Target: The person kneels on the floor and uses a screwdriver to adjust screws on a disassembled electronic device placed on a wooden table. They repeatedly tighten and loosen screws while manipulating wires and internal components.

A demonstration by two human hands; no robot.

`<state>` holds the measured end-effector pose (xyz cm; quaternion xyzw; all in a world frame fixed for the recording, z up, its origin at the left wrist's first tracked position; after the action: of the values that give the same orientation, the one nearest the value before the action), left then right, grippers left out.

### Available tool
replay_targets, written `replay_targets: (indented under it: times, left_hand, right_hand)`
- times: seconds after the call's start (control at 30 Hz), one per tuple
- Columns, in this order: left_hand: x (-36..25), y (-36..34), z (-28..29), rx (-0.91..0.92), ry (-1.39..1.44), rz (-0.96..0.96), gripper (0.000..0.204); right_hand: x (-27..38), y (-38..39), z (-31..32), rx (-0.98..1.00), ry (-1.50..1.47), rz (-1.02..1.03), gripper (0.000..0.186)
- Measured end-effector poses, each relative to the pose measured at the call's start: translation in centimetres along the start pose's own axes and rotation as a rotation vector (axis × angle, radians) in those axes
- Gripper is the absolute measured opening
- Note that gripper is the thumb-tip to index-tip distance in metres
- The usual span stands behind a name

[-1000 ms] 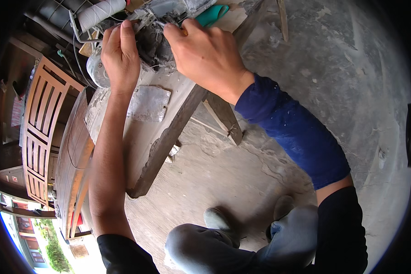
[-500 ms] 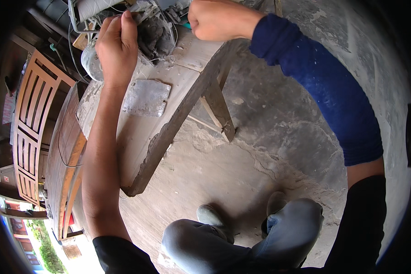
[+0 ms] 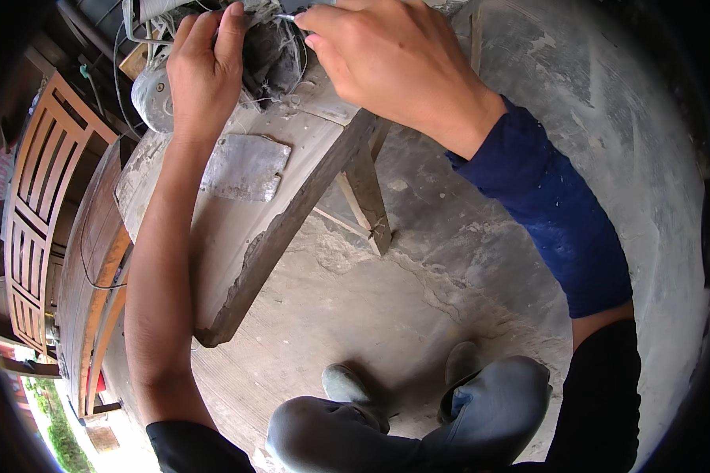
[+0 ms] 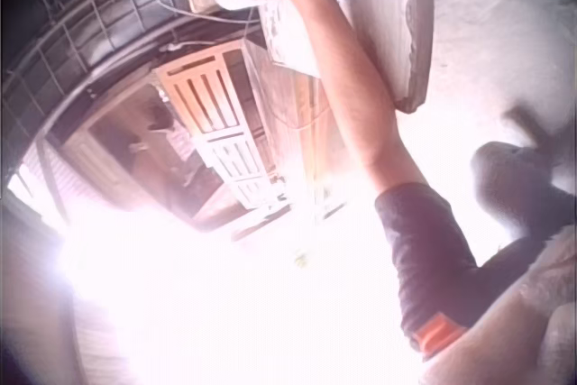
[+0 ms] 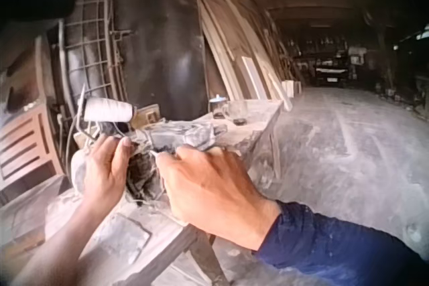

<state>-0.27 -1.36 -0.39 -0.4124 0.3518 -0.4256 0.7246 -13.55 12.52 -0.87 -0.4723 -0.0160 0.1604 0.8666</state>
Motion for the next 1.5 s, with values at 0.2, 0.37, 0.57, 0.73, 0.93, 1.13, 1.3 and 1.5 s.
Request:
replay_targets:
  times: [0.2, 0.37, 0.57, 0.73, 0.93, 1.13, 1.3, 1.5]
  left_hand:
    - [0.7, -0.1, -0.1, 0.016, 0.006, -0.056, 0.036]
    - [-1.1, -0.4, 0.4, 0.018, 0.074, -0.054, 0.033]
    - [-0.5, -0.9, 0.6, 0.109, 0.125, -0.009, 0.030]
    - [-0.6, -0.9, 0.9, 0.174, 0.103, -0.047, 0.030]
    - [-0.2, -0.9, 1.1, 0.113, 0.097, -0.072, 0.031]
    - [-0.6, -0.5, 0.8, 0.114, 0.109, -0.075, 0.029]
    - [-0.2, -0.6, 0.6, 0.114, 0.138, -0.045, 0.028]
    - [-0.1, -0.5, 0.7, 0.131, 0.099, 0.009, 0.028]
  right_hand:
    - [0.8, -0.7, 0.0, 0.086, 0.082, 0.035, 0.008]
    - [1.0, -0.4, -0.6, 0.085, 0.155, 0.006, 0.009]
    - [1.7, -2.2, -1.8, 0.148, 0.305, 0.037, 0.012]
    - [1.0, -4.9, -1.1, 0.190, -0.011, 0.070, 0.019]
    - [-1.8, -4.9, -1.9, 0.387, -0.394, -0.217, 0.021]
    - [-4.6, -3.0, -2.6, 0.482, -0.783, -0.776, 0.017]
    - [-6.2, -2.7, -2.7, 0.564, -1.063, -0.941, 0.017]
    - [-3.6, -3.6, -0.6, 0.488, -0.649, -0.542, 0.018]
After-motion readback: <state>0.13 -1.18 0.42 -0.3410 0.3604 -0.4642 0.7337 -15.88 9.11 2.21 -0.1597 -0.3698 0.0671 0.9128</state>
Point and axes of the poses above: each hand's wrist, its own y-axis away from the middle knuckle, its own z-axis out of the back of the hand, x = y × z, the point moved 6 cm from there along -y, towards the middle knuckle, and after that the axes turned 4 degrees about z, right-handed, at the moved point
